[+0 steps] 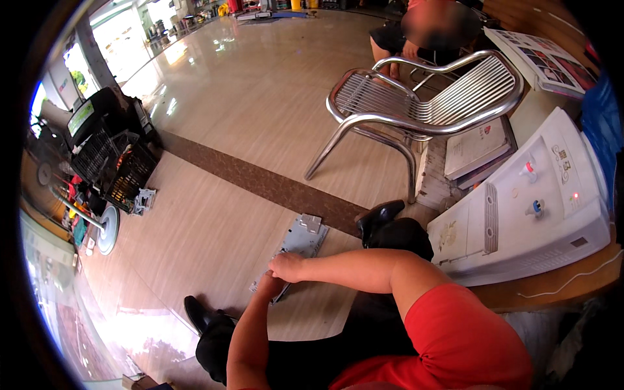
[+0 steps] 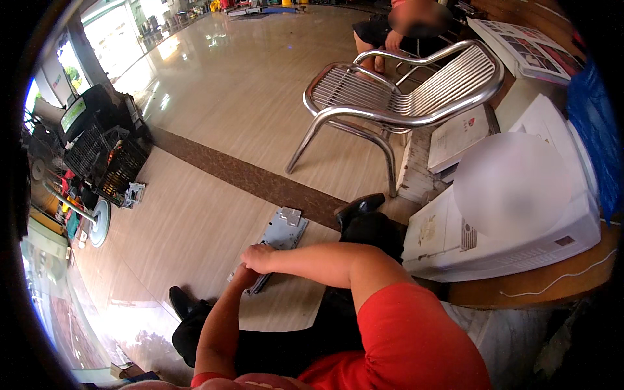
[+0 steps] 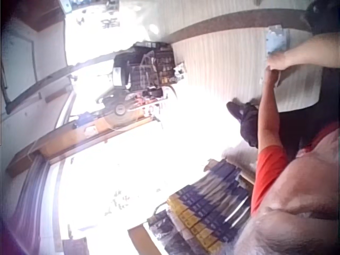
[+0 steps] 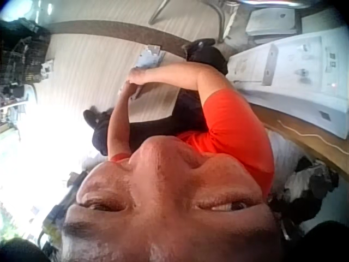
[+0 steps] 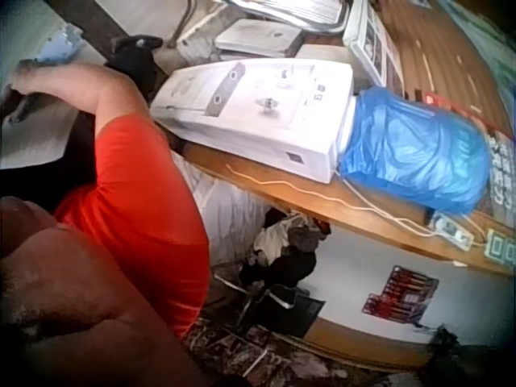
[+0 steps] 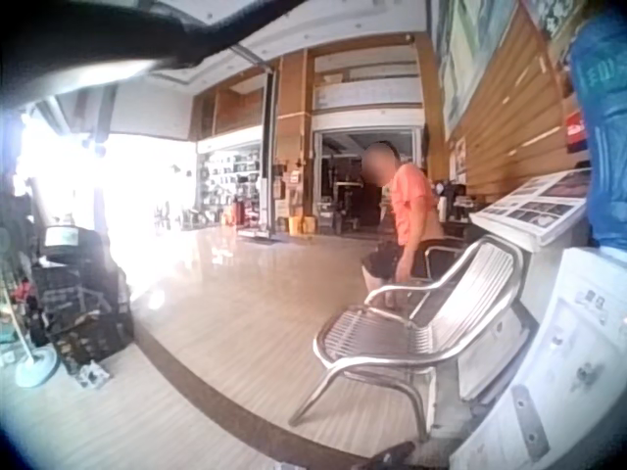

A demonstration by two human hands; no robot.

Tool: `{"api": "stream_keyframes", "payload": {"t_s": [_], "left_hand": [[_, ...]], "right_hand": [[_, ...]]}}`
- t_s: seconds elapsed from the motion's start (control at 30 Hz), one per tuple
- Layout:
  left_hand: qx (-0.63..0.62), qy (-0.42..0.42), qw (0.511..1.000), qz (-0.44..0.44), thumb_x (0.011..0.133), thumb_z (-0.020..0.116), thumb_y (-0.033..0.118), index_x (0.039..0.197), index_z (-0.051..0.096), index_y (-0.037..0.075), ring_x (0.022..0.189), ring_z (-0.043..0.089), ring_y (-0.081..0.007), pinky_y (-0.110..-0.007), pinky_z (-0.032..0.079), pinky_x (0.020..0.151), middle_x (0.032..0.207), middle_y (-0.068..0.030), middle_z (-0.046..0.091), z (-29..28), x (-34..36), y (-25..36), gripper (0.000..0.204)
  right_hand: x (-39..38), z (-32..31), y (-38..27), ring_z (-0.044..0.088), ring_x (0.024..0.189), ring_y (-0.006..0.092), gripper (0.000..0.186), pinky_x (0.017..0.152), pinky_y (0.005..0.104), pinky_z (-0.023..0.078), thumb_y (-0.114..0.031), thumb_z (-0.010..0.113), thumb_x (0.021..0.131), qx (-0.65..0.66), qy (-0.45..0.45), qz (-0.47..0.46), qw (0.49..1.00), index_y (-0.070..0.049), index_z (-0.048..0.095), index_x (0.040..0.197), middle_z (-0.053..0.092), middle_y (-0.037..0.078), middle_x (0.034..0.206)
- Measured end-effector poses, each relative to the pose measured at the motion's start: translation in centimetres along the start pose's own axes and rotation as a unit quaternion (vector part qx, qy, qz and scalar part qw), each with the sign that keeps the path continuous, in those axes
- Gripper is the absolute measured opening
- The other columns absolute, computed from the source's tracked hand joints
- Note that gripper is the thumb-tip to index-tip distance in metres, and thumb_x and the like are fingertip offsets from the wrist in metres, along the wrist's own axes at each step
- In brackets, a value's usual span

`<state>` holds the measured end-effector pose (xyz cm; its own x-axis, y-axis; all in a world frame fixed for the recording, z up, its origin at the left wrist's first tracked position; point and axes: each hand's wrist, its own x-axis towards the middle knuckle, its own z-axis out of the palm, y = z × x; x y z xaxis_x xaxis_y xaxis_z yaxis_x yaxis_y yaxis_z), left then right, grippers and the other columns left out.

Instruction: The person unscrews and removes screws from the metal housing of a car stereo head unit using a screwdriver, then manipulates the casing and internal components by hand.

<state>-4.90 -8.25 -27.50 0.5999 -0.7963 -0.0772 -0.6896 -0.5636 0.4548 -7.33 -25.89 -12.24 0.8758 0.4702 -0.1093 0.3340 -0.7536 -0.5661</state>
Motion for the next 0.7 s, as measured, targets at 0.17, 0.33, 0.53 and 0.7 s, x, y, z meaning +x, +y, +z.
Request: {"api": "stream_keyframes", "payload": {"t_s": [0.17, 0.33, 0.53, 0.7], "left_hand": [[-0.017, -0.06, 0.995, -0.081, 0.09, 0.058, 0.031, 0.098, 0.071, 0.011, 0.096, 0.067, -0.0383, -0.048, 0.053, 0.08, 0.102, -0.018, 0.071, 0.4, 1.1, 1.6, 0.025], [-0.053, -0.032, 0.991, -0.121, 0.093, 0.054, 0.024, 0.116, 0.067, 0.015, 0.113, 0.06, -0.0347, -0.046, 0.046, 0.096, 0.121, -0.0161, 0.065, 1.4, -0.2, -2.8, 0.028], [-0.028, -0.025, 0.999, -0.014, 0.089, 0.06, 0.029, 0.099, 0.07, 0.011, 0.099, 0.066, -0.0379, -0.048, 0.052, 0.082, 0.104, -0.0173, 0.07, 0.8, 0.3, -0.5, 0.023], [0.014, -0.035, 0.999, -0.036, 0.09, 0.057, 0.023, 0.097, 0.069, 0.011, 0.096, 0.066, -0.0383, -0.048, 0.053, 0.08, 0.1, -0.0165, 0.07, -0.5, 0.0, 0.1, 0.018]], "right_hand": [[-0.9, -0.4, 0.2, 0.068, 0.093, 0.0395, 0.022, 0.081, 0.048, 0.053, -0.017, 0.056, 0.085, -0.062, -0.058, 0.064, 0.994, -0.002, 0.071, 0.091, 0.07, 0.023, 0.094], [0.6, -0.3, -1.9, 0.067, 0.094, 0.0405, 0.023, 0.082, 0.0473, 0.054, -0.018, 0.053, 0.087, -0.055, -0.056, 0.0, 0.997, -0.004, 0.072, 0.092, 0.07, 0.021, 0.096], [-0.3, 0.7, 0.5, 0.067, 0.092, 0.0397, 0.025, 0.083, 0.0479, 0.053, -0.024, 0.055, 0.091, -0.017, -0.062, -0.025, 0.998, -0.004, 0.07, 0.088, 0.069, 0.021, 0.095], [0.0, -0.4, -0.1, 0.067, 0.093, 0.0399, 0.027, 0.082, 0.0484, 0.053, -0.026, 0.059, 0.091, -0.025, -0.026, -0.008, 0.999, -0.002, 0.069, 0.088, 0.069, 0.021, 0.093]]}}
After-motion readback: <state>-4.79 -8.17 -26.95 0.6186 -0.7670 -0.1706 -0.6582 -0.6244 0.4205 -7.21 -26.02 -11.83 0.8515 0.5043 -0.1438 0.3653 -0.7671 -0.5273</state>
